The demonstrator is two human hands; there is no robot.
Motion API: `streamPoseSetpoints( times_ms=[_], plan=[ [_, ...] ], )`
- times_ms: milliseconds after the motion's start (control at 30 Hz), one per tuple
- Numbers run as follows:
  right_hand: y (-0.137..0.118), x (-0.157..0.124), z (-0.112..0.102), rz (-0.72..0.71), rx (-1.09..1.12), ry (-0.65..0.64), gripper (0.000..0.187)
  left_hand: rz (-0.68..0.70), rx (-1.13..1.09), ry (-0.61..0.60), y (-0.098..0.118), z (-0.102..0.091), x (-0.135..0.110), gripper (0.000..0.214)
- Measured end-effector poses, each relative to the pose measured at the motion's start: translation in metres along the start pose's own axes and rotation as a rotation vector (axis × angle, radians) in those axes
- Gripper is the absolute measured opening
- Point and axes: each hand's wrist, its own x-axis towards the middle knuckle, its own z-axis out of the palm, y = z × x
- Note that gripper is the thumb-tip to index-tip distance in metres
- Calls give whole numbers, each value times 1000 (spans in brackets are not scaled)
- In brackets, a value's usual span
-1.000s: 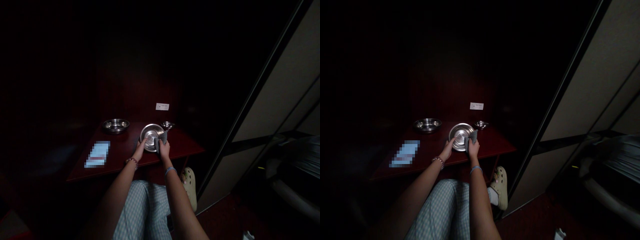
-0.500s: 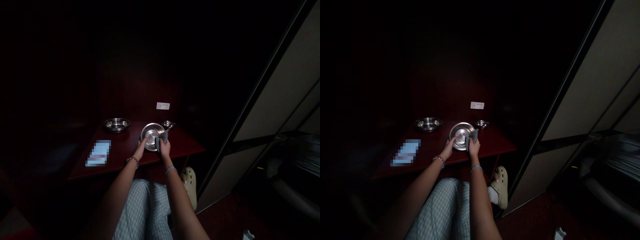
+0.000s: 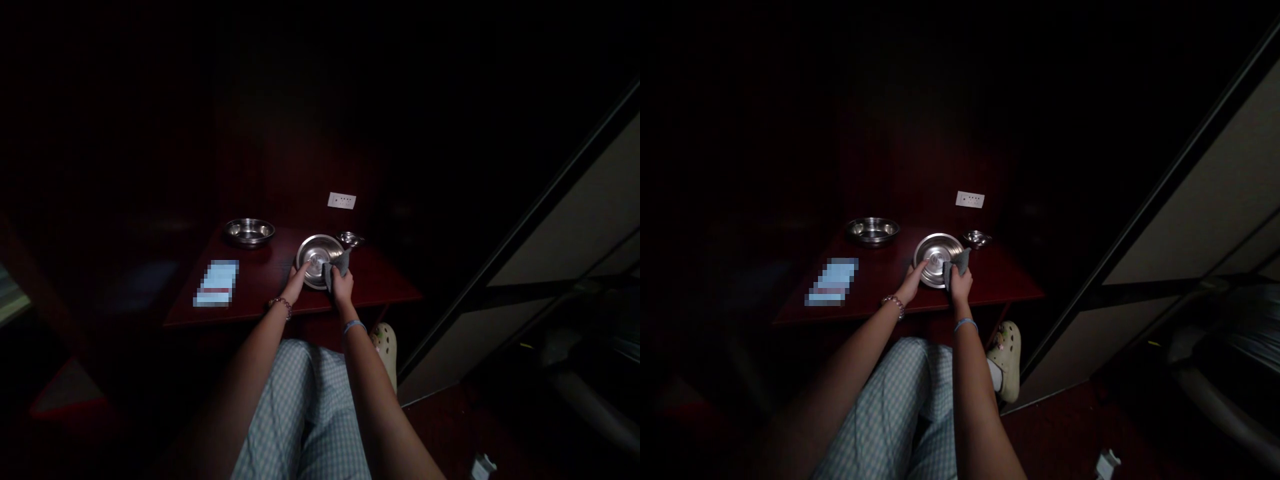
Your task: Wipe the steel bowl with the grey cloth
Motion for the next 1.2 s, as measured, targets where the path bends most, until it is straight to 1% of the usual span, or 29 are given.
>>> streamPoseSetpoints(
  times_ms=[100,267,400,533,700,800,900,1200],
  plan=[
    [4,4,1,9,8,9,27,-14,-1,15,2,4,-1,21],
    [7,11,3,26,6,-8,33,-44,-33,48,7,10,-2,18],
    [6,12,5,16,0,-31,36,-33,-34,53,4,9,1,21],
    [3,10,7,26,-36,-23,34,-23,-12,59,-1,7,7,23],
    [2,8,9,18,-77,-35,32,-9,25,114,-2,6,10,23],
    [4,8,9,11,-94,-41,31,-7,28,94,-2,5,11,21],
    [5,7,10,21,-87,-51,30,31,36,78,-3,3,11,20],
    [4,7,10,32,-63,-69,30,23,90,72,-2,1,10,29]
  ],
)
